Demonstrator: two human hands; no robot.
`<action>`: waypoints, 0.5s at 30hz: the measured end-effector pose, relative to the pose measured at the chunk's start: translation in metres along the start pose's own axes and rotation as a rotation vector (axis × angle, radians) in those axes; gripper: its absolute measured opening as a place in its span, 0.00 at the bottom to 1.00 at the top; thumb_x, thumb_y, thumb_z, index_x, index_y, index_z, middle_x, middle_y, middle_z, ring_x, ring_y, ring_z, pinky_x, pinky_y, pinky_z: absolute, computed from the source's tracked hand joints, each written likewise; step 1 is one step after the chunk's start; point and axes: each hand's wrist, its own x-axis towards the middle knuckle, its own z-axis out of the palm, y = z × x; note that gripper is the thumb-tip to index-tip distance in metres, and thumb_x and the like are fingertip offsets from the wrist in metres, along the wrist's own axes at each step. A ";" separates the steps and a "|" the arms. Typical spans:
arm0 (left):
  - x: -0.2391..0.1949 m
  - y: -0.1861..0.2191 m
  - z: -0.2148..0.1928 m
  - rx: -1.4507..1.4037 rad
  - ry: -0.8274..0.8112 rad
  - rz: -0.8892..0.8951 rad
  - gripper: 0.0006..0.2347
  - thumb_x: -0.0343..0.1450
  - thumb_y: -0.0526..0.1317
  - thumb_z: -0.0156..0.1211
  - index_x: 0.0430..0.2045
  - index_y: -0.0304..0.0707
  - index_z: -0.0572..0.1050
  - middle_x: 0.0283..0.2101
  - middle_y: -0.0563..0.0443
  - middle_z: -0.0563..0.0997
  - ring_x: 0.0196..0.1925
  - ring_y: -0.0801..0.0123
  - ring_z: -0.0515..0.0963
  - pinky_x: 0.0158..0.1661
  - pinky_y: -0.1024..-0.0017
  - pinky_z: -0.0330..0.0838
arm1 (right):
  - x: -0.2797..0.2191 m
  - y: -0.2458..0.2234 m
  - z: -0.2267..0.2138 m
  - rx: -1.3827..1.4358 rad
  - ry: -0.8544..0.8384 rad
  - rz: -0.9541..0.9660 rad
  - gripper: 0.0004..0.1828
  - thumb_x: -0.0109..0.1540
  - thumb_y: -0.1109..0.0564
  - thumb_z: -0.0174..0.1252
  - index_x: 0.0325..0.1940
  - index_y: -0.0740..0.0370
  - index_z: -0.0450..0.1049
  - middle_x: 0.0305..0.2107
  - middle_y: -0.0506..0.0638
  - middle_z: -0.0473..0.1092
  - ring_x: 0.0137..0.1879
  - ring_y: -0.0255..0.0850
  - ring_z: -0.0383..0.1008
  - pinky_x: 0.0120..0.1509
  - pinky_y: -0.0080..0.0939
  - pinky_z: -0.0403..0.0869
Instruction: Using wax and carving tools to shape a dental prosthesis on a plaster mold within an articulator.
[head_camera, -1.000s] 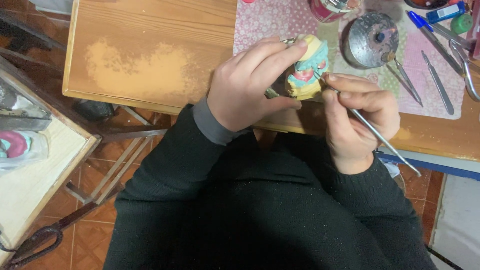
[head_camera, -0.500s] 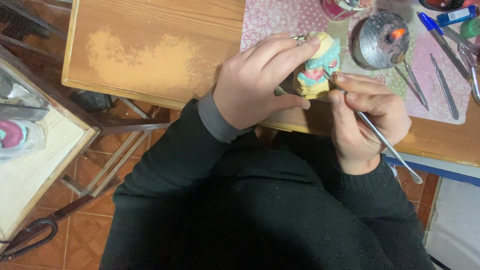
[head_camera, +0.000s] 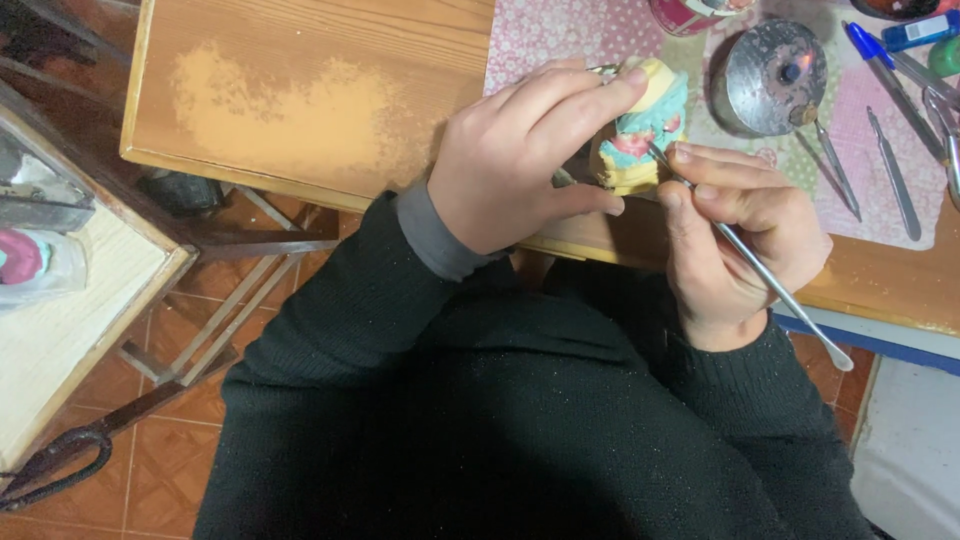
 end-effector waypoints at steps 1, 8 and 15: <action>0.000 0.000 0.000 -0.006 -0.005 -0.004 0.37 0.64 0.49 0.81 0.66 0.44 0.66 0.56 0.49 0.75 0.60 0.60 0.79 0.57 0.68 0.78 | 0.000 -0.001 0.000 -0.005 0.001 0.000 0.16 0.69 0.69 0.67 0.41 0.67 0.63 0.44 0.65 0.76 0.54 0.53 0.82 0.63 0.48 0.80; 0.000 0.000 -0.001 -0.029 -0.004 -0.010 0.38 0.62 0.48 0.82 0.66 0.43 0.66 0.56 0.48 0.75 0.58 0.59 0.79 0.56 0.68 0.78 | 0.002 -0.004 0.000 -0.036 -0.010 0.002 0.15 0.69 0.69 0.67 0.40 0.68 0.64 0.43 0.66 0.76 0.54 0.53 0.82 0.62 0.48 0.80; 0.000 0.000 -0.001 -0.043 -0.009 -0.016 0.38 0.62 0.47 0.82 0.65 0.42 0.66 0.56 0.48 0.75 0.58 0.59 0.79 0.56 0.67 0.78 | 0.004 -0.013 0.000 -0.121 -0.051 -0.007 0.16 0.70 0.69 0.69 0.40 0.68 0.65 0.45 0.67 0.77 0.55 0.53 0.82 0.62 0.46 0.81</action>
